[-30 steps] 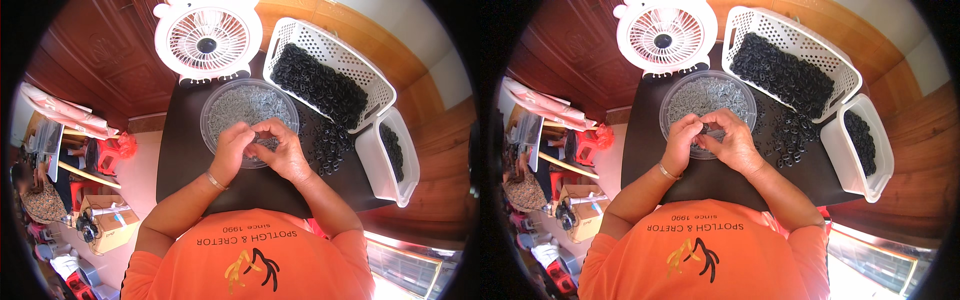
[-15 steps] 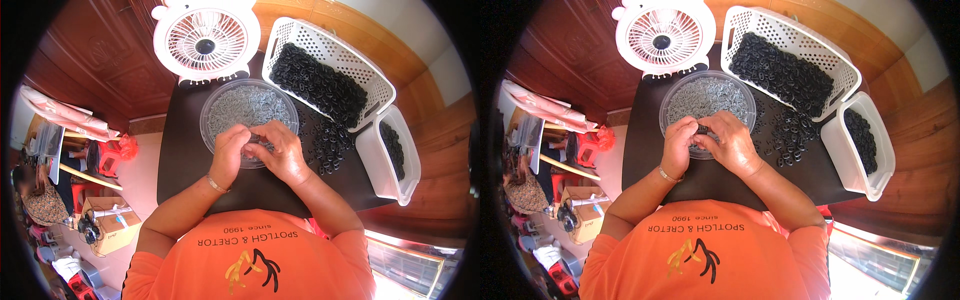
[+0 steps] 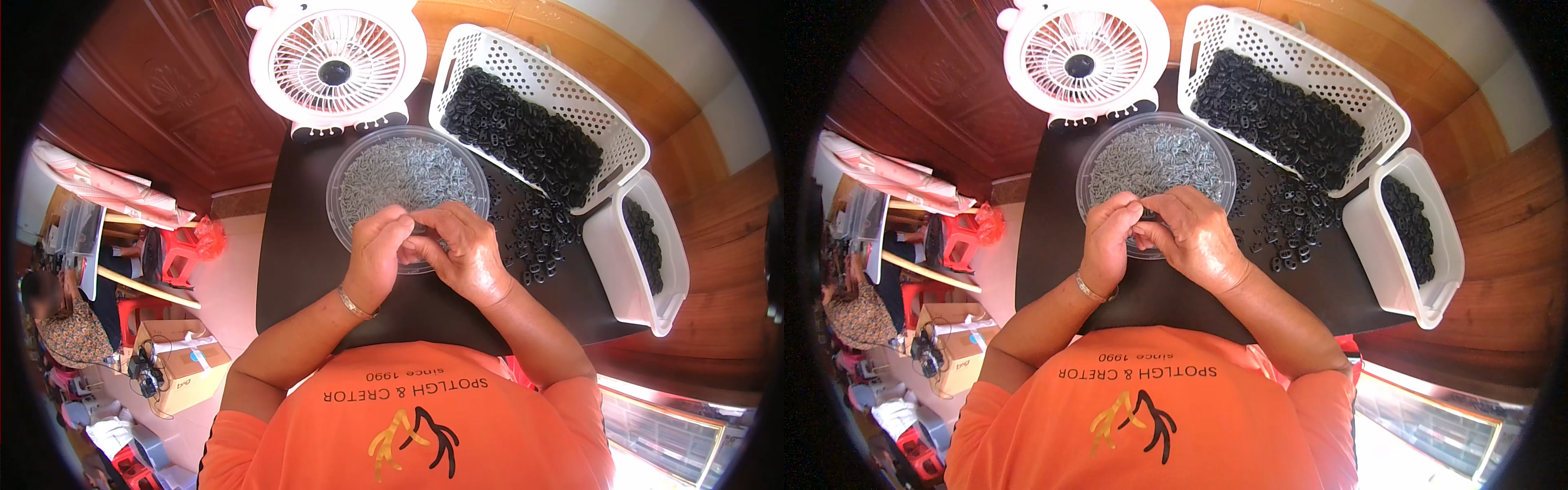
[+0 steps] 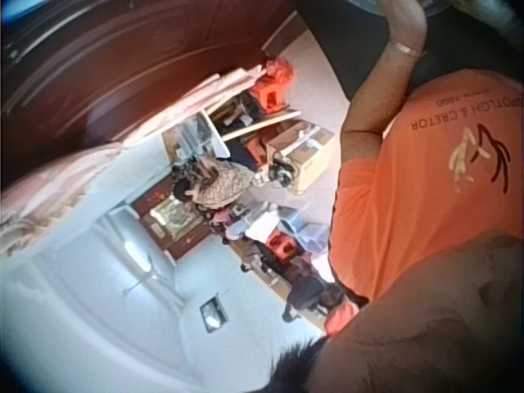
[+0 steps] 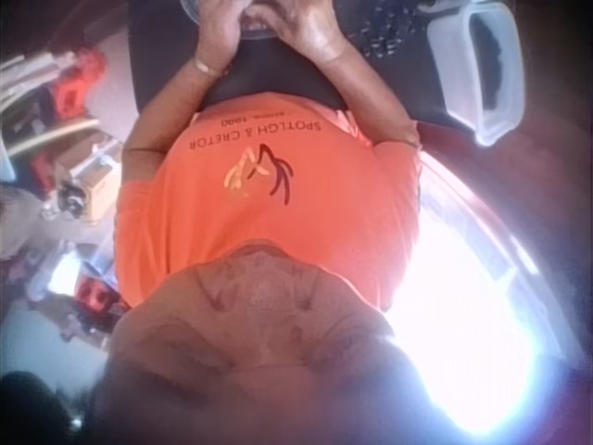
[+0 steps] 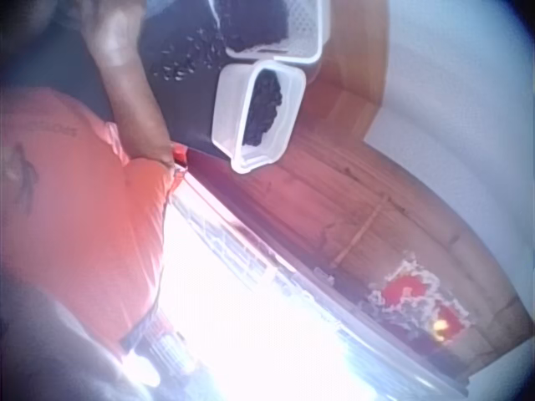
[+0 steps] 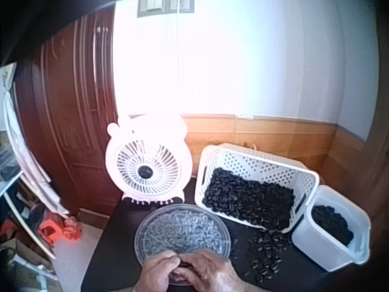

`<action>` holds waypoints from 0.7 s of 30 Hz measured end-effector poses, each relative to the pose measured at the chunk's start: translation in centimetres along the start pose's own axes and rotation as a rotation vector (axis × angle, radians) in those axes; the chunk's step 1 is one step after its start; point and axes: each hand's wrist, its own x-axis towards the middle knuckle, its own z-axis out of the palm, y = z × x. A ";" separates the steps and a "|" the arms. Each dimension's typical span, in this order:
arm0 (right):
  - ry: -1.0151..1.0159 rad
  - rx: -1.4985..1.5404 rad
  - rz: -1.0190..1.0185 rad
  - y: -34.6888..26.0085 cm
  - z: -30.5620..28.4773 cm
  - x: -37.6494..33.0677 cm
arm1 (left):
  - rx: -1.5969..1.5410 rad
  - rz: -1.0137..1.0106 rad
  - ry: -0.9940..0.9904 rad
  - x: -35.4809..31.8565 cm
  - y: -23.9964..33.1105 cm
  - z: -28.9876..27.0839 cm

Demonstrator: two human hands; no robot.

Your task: The person assembles plastic parts by picking clips and pins from trays and joining them together by hand.

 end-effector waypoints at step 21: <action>0.091 -0.183 -0.087 -0.1 -3.2 -0.3 | 0.134 0.073 -0.060 -0.1 0.1 0.5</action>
